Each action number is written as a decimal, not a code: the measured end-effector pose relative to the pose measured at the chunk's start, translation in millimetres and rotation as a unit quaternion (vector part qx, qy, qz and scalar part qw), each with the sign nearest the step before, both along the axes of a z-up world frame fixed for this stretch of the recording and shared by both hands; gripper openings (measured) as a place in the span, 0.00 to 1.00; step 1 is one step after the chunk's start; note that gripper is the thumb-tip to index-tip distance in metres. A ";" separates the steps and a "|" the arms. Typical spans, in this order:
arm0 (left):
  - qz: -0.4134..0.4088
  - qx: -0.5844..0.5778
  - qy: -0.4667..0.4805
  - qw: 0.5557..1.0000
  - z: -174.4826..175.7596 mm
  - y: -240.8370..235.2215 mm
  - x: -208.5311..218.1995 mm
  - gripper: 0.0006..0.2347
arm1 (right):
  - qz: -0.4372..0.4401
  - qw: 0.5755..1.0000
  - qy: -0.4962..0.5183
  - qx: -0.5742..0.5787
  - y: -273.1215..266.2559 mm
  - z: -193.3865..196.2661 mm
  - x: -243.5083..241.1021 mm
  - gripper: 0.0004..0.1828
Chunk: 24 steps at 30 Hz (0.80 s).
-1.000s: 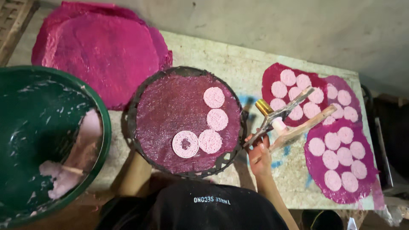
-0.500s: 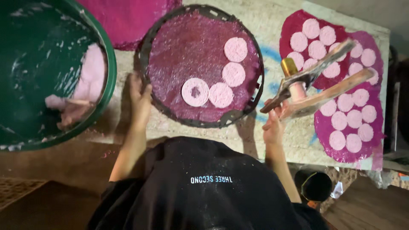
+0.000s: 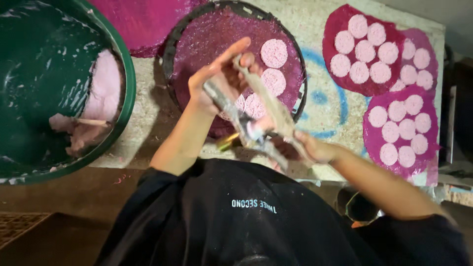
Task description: The person scoops pink dough from a green basin, packs it into a handheld mold, and presses it onto a pink mat to form round discs. They repeat this process, arranging the finished discs on the mat.
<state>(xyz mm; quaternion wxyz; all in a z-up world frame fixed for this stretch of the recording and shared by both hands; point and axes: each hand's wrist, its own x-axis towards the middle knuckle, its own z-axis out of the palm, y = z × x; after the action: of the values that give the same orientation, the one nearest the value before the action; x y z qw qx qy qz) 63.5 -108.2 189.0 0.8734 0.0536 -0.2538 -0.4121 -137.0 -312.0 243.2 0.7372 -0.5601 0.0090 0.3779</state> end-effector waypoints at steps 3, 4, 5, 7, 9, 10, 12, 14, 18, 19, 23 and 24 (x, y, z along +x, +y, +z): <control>0.013 -0.051 0.012 0.999 -12.8 -31.1 29.3 0.14 | 0.013 0.992 -0.003 -0.123 -31.6 12.4 21.5 0.52; 0.022 -0.064 0.027 0.997 -18.5 -40.3 36.9 0.12 | 0.016 0.987 0.003 -0.161 -38.7 13.4 25.9 0.53; 0.025 -0.074 0.042 0.996 -24.3 -45.7 43.6 0.12 | 0.005 0.977 0.005 -0.211 -43.7 12.4 30.8 0.53; 0.024 -0.093 0.072 0.993 -32.3 -54.0 57.1 0.12 | -0.017 0.950 0.008 -0.311 -48.5 8.7 39.0 0.54; 0.016 -0.107 0.084 0.991 -37.0 -56.2 67.8 0.12 | -0.031 0.956 -0.020 -0.290 -41.4 -1.6 44.6 0.56; 0.013 -0.113 0.079 0.990 -38.3 -54.0 72.7 0.12 | -0.038 0.959 -0.034 -0.279 -35.2 -7.7 46.9 0.58; 0.017 -0.107 0.064 0.992 -40.9 -45.4 78.1 0.12 | -0.059 0.954 -0.022 -0.292 -22.4 -17.9 49.1 0.57; 0.032 -0.086 0.041 0.995 -42.8 -38.7 79.1 0.12 | -0.077 0.959 -0.001 -0.272 -16.2 -22.1 48.2 0.56; 0.033 -0.071 0.088 0.993 -46.9 -39.3 68.9 0.14 | -0.068 0.957 0.033 -0.279 -24.4 -22.8 44.6 0.51; 0.033 -0.076 0.101 0.991 -46.3 -40.8 67.9 0.14 | -0.056 0.949 0.034 -0.308 -28.2 -23.9 44.8 0.51; 0.055 -0.072 0.050 0.995 -36.5 -49.7 80.6 0.15 | -0.080 0.931 -0.037 -0.353 -41.5 -38.2 45.0 0.49; 0.054 -0.063 0.037 0.996 -34.2 -48.7 85.3 0.15 | -0.073 0.916 -0.058 -0.390 -42.8 -43.2 44.8 0.50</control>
<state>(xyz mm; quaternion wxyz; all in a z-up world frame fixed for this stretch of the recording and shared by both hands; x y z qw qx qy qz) 148.8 -156.9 154.7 0.9046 -0.0031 -0.2438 -0.3496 -92.2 -354.8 200.0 0.4847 -0.8220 0.1534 0.2566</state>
